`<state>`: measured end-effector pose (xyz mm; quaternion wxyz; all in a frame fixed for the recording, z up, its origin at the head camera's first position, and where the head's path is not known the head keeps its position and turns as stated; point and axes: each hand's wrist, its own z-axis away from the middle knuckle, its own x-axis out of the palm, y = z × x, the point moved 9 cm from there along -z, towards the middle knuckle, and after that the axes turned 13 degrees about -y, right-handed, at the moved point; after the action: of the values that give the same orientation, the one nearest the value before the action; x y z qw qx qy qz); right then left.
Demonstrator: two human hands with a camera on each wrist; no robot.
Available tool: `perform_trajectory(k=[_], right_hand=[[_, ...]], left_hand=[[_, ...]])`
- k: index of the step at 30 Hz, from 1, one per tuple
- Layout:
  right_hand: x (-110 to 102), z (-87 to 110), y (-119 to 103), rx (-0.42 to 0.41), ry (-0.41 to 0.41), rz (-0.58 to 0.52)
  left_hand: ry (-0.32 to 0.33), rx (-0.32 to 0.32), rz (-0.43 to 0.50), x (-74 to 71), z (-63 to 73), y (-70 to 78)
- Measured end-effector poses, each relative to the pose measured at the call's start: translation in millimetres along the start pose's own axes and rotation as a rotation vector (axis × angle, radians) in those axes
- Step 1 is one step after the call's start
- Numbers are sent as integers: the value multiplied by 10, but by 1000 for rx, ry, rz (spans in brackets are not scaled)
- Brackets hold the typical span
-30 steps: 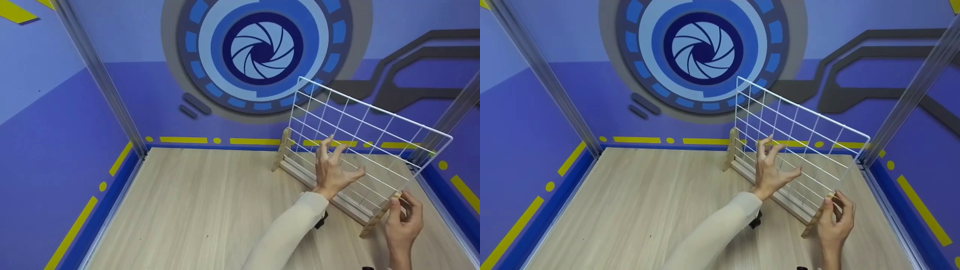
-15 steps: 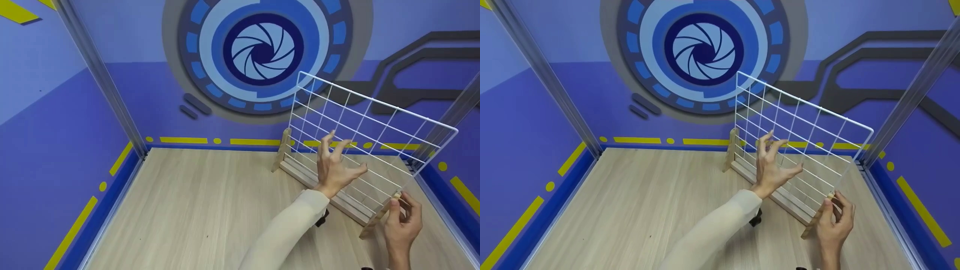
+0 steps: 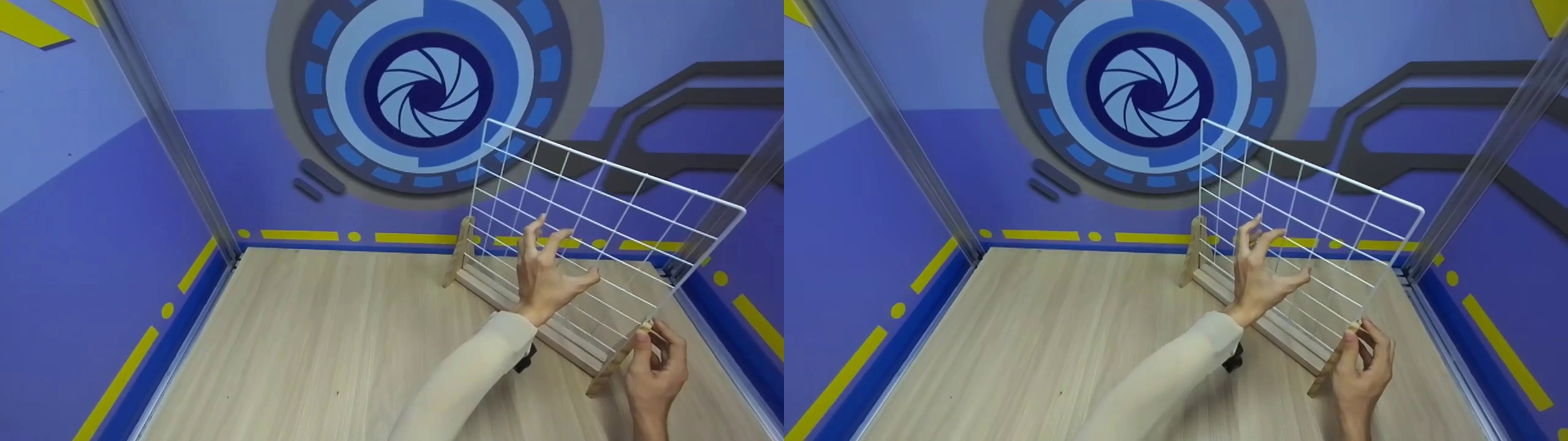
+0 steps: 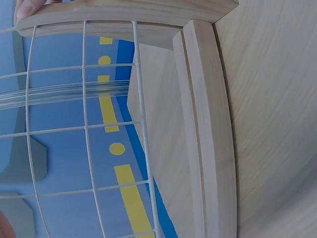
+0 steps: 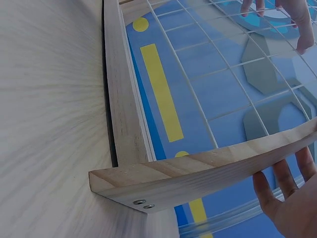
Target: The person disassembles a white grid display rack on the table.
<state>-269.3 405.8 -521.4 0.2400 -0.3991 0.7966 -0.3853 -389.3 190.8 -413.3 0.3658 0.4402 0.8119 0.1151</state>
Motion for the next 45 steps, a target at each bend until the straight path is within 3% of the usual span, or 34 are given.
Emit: perform_trajectory(k=[7, 18, 35, 45], right_hand=[[-3, 11, 6, 14, 0, -1], [5, 5, -37, -19, -11, -13], [4, 21, 3, 29, 6, -8], [1, 19, 12, -3, 18, -78]], left_hand=[[-14, -11, 26, -25, -44, 34], [16, -5, 14, -64, -113, 57], [25, 0, 1, -105, -154, 88], [43, 25, 1, -156, -238, 150]])
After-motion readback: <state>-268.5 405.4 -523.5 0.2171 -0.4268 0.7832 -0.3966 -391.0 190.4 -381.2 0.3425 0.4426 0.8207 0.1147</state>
